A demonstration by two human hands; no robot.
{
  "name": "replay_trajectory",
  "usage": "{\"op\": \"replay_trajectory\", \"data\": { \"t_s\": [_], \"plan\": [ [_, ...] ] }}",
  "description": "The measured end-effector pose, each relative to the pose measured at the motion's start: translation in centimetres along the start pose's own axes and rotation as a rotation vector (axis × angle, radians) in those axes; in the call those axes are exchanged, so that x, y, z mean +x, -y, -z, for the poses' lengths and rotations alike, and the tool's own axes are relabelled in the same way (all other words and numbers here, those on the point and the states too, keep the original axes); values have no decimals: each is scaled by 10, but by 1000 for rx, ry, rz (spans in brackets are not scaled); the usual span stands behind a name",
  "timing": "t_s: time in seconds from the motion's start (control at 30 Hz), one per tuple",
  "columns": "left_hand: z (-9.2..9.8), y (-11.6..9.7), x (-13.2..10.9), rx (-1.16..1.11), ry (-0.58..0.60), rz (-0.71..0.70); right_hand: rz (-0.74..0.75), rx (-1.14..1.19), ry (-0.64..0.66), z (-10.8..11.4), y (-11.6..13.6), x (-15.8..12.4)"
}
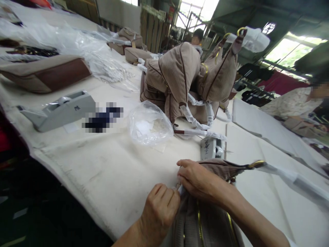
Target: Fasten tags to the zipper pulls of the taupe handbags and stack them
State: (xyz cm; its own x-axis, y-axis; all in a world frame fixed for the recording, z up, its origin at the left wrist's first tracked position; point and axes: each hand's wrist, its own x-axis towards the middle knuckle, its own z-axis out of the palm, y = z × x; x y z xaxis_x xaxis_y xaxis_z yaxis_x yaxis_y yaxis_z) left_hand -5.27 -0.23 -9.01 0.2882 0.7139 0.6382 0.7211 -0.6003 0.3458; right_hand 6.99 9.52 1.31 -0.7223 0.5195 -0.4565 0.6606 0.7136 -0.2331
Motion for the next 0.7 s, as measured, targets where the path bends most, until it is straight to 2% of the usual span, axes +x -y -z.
{"op": "replay_trajectory", "data": {
  "t_s": [0.1, 0.23, 0.4, 0.5, 0.57, 0.6, 0.7],
  "plan": [
    [1, 3, -1, 22, -18, -18, 91, -21, 144, -2, -2, 16],
    [2, 6, 1, 28, -9, -25, 105, 6, 280, -4, -9, 37],
    [4, 8, 3, 39, 3, -54, 53, 161, 406, -7, -12, 59],
    [5, 9, 1, -9, 12, -46, -39, 277, 397, -7, -15, 60],
    [7, 11, 1, -157, 55, 81, -101, 360, 345, -7, -18, 55],
    [7, 13, 2, -292, 105, 215, -127, 401, 310, -7, -21, 52],
    [7, 21, 9, -906, 279, 794, -189, 510, 201, -7, -29, 43]
  ]
}}
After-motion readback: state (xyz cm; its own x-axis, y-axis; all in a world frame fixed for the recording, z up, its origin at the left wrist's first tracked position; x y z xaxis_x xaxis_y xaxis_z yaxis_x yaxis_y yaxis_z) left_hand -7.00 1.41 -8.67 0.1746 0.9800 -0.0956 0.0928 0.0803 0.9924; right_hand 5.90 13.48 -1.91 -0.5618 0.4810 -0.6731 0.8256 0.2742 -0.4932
